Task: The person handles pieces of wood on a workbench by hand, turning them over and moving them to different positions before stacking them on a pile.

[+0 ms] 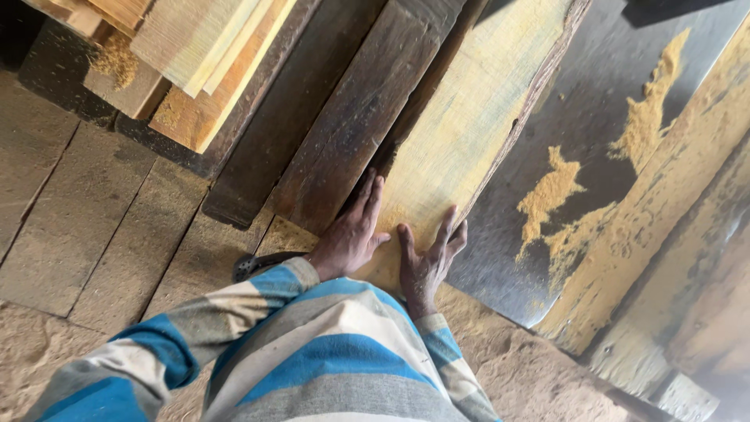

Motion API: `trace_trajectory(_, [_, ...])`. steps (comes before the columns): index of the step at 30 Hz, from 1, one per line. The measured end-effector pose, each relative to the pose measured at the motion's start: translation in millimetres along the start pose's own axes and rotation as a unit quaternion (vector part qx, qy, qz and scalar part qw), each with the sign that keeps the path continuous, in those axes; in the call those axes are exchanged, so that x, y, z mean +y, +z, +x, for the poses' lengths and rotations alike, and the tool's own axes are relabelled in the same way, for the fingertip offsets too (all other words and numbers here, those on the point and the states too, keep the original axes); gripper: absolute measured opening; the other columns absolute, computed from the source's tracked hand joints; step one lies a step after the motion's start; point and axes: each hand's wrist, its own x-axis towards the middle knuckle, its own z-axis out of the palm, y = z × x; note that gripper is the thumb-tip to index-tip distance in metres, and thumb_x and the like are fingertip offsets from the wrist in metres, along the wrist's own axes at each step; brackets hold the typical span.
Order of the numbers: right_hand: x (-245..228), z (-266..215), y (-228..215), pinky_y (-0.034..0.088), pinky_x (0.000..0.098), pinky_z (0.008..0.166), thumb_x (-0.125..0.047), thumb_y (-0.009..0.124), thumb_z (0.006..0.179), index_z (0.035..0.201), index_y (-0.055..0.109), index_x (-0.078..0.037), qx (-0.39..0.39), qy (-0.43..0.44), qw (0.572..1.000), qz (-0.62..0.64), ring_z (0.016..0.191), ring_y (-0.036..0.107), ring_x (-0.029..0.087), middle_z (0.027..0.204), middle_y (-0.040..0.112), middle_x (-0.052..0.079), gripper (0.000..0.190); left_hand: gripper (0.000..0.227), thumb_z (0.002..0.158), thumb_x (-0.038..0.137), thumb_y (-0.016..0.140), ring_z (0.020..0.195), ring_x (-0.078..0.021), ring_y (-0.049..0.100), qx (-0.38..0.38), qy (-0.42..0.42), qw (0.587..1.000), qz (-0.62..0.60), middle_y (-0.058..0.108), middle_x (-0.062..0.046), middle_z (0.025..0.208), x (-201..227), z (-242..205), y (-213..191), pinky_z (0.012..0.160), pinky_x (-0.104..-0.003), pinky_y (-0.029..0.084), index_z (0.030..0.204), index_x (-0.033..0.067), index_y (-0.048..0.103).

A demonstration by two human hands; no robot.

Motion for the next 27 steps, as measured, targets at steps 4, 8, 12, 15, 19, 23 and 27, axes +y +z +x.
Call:
trace_trajectory(4, [0,39,1,0.039,0.0564,0.115,-0.055,0.076,0.091,0.167,0.025,-0.016,-0.001,0.000,1.000,0.016,0.148,0.033,0.055,0.159,0.024,0.038,0.100,0.108,0.086,0.018,0.080,0.154,-0.0479,0.025,0.042,0.032,0.998,-0.017,0.009,-0.035,0.166,0,38,-1,0.124,-0.041,0.033,0.160,-0.0072,0.004])
trace_trajectory(8, [9,66,3,0.038,0.0569,0.111,-0.057,0.073,0.090,0.166,0.023,-0.017,-0.024,0.035,0.999,0.026,0.146,0.031,0.054,0.160,0.020,0.038,0.100,0.108,0.087,0.019,0.080,0.152,-0.0484,0.025,0.054,0.048,0.997,-0.008,0.009,-0.036,0.165,-14,74,11,0.123,-0.041,0.032,0.158,-0.0087,0.004])
trace_trajectory(12, [18,93,8,0.040,0.0556,0.115,-0.059,0.074,0.092,0.167,0.024,-0.016,0.007,-0.022,0.999,0.038,0.145,0.034,0.054,0.159,0.024,0.037,0.100,0.109,0.087,0.016,0.081,0.151,-0.0473,0.029,0.066,0.056,0.996,-0.024,0.013,-0.035,0.165,-43,101,34,0.124,-0.041,0.034,0.161,-0.0057,0.005])
trace_trajectory(15, [19,107,10,0.038,0.0556,0.117,-0.059,0.077,0.094,0.167,0.026,-0.016,0.041,-0.061,0.997,0.018,0.147,0.033,0.055,0.159,0.024,0.038,0.099,0.113,0.082,0.016,0.086,0.150,-0.0502,0.028,0.096,0.090,0.991,-0.010,0.014,-0.037,0.165,-54,128,41,0.121,-0.042,0.034,0.160,-0.0032,0.006])
trace_trajectory(19, [15,105,12,0.041,0.0554,0.114,-0.069,0.071,0.090,0.166,0.023,-0.027,0.026,0.014,0.999,0.026,0.145,0.038,0.052,0.160,0.025,0.035,0.099,0.109,0.086,0.019,0.086,0.148,-0.0495,0.035,0.100,0.079,0.992,-0.004,0.019,-0.035,0.164,-42,127,32,0.123,-0.043,0.036,0.161,-0.0042,0.011])
trace_trajectory(23, [4,80,24,0.041,0.0625,0.107,-0.082,0.060,0.088,0.164,0.018,-0.034,-0.002,0.100,0.992,-0.081,0.142,0.041,0.049,0.163,0.020,0.033,0.099,0.109,0.081,0.022,0.087,0.140,-0.0489,0.041,0.012,0.026,0.995,0.094,0.016,-0.039,0.158,-28,57,22,0.115,-0.043,0.042,0.153,-0.0117,0.013])
trace_trajectory(27, [-12,52,34,0.047,0.0626,0.099,-0.083,0.055,0.092,0.165,0.022,-0.036,0.059,0.095,0.985,-0.128,0.144,0.042,0.047,0.164,0.022,0.032,0.093,0.092,0.084,0.012,0.074,0.131,-0.0414,0.056,0.023,-0.004,0.989,0.148,0.021,-0.033,0.162,-20,8,24,0.100,-0.034,0.057,0.154,-0.0101,0.019])
